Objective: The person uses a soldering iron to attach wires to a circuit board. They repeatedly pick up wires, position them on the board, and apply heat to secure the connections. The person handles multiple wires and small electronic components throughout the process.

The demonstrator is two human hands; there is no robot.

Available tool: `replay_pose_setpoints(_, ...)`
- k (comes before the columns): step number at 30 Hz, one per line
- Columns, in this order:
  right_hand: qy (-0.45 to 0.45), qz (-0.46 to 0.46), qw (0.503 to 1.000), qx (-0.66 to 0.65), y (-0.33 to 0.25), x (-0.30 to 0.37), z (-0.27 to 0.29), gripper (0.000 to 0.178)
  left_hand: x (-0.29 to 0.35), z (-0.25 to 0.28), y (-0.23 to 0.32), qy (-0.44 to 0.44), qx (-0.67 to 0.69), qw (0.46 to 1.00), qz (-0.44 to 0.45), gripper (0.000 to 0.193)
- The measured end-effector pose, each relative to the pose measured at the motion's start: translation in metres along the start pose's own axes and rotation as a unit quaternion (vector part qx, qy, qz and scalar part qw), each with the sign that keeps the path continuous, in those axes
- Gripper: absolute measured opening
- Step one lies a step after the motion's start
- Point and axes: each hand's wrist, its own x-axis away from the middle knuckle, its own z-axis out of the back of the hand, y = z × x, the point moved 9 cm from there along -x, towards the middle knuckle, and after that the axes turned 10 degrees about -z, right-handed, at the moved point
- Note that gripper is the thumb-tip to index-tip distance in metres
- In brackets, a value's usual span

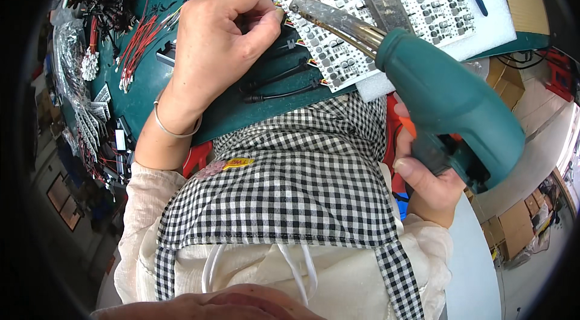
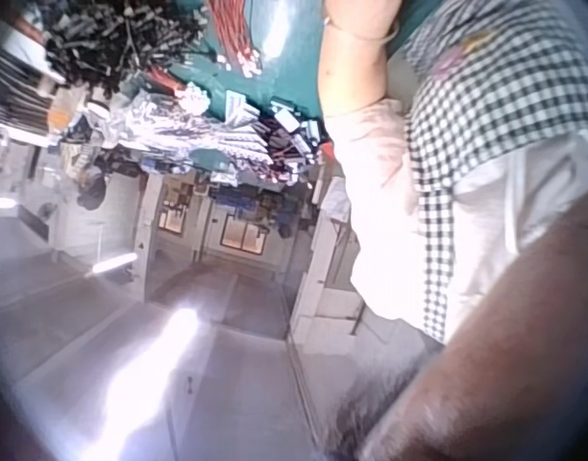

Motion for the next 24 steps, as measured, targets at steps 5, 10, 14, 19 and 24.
replay_pose_setpoints(5,-0.012,-0.01,1.0,0.013,0.0016,0.0,0.0036,0.067,0.0015,0.0005,-0.0002,0.004,-0.003,1.0,-0.006,0.003)
replay_pose_setpoints(10,-0.006,-0.03,1.0,-0.004,0.0041,-0.0001,0.0005,0.065,0.0005,-0.0009,0.0018,-0.006,-0.025,1.0,-0.014,0.003)
replay_pose_setpoints(14,-0.015,-0.036,0.999,-0.003,0.0062,-0.0004,0.0018,0.065,0.0002,0.0001,0.0026,-0.001,-0.027,0.999,-0.017,0.003)
replay_pose_setpoints(19,-0.002,-0.028,0.999,0.022,0.0045,-0.0012,0.0028,0.063,0.0001,0.0002,0.0032,0.001,-0.03,0.999,-0.022,0.003)
replay_pose_setpoints(24,0.026,0.038,0.998,0.053,0.0008,-0.0045,-0.0014,0.058,-0.0004,-0.0013,0.0036,-0.003,-0.037,0.999,-0.022,0.003)
